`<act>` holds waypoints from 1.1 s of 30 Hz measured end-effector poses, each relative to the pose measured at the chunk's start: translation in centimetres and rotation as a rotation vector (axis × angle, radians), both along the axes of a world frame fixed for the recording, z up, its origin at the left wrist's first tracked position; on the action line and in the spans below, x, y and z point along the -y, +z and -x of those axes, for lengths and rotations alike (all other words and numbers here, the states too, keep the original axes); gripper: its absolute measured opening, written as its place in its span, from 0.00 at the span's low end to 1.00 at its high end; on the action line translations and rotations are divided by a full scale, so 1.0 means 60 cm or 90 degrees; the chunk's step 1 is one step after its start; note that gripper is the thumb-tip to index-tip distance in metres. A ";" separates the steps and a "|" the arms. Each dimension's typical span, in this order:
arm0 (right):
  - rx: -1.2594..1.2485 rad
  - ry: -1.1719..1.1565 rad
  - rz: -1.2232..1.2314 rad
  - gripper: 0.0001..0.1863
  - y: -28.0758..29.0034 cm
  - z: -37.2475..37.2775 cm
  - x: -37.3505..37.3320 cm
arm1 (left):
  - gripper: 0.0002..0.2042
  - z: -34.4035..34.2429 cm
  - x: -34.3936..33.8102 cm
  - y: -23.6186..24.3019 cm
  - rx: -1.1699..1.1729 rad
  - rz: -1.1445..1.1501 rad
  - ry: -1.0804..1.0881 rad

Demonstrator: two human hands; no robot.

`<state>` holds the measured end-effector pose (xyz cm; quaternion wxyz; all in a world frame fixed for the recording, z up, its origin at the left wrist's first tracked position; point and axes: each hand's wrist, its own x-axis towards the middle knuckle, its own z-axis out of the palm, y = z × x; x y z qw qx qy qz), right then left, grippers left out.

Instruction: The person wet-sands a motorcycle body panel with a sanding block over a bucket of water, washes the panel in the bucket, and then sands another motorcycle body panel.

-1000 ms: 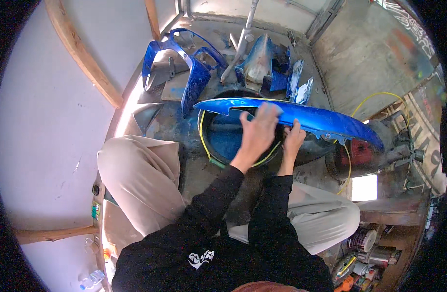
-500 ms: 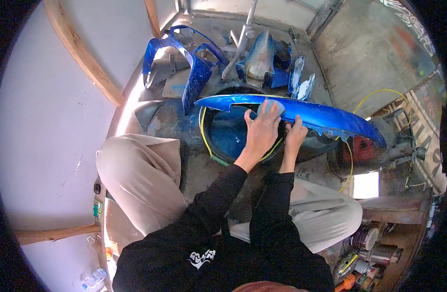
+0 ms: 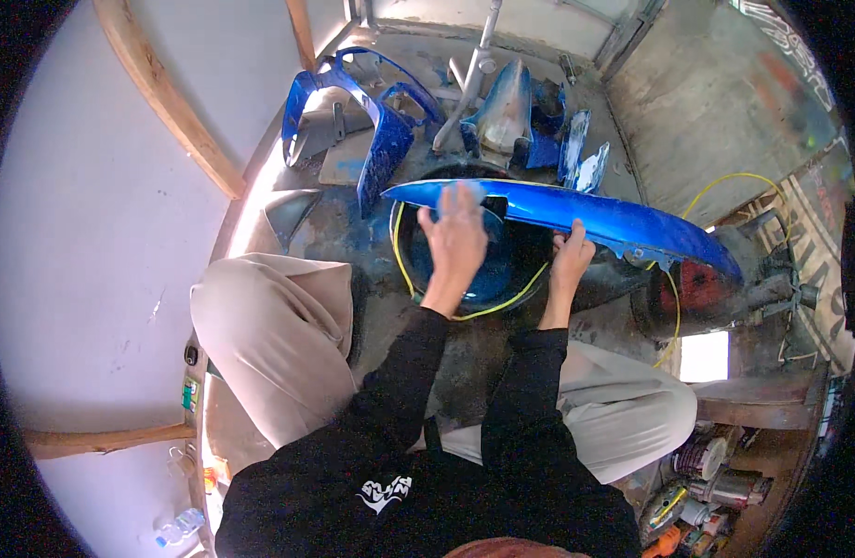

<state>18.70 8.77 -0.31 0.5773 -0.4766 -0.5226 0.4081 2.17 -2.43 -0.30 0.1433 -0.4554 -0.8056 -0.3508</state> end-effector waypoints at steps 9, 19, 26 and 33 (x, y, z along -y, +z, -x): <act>0.013 0.041 0.028 0.30 -0.006 -0.020 -0.007 | 0.23 0.128 0.014 -0.018 0.205 0.089 0.124; 0.002 0.038 0.033 0.27 0.004 -0.008 -0.001 | 0.24 0.043 -0.013 -0.022 0.103 0.018 0.034; -0.030 0.053 0.013 0.30 -0.006 -0.006 -0.007 | 0.22 0.095 0.001 -0.021 0.076 0.081 0.125; -0.004 0.012 -0.001 0.27 -0.017 -0.008 -0.010 | 0.21 -0.103 -0.039 0.020 -0.038 -0.019 -0.144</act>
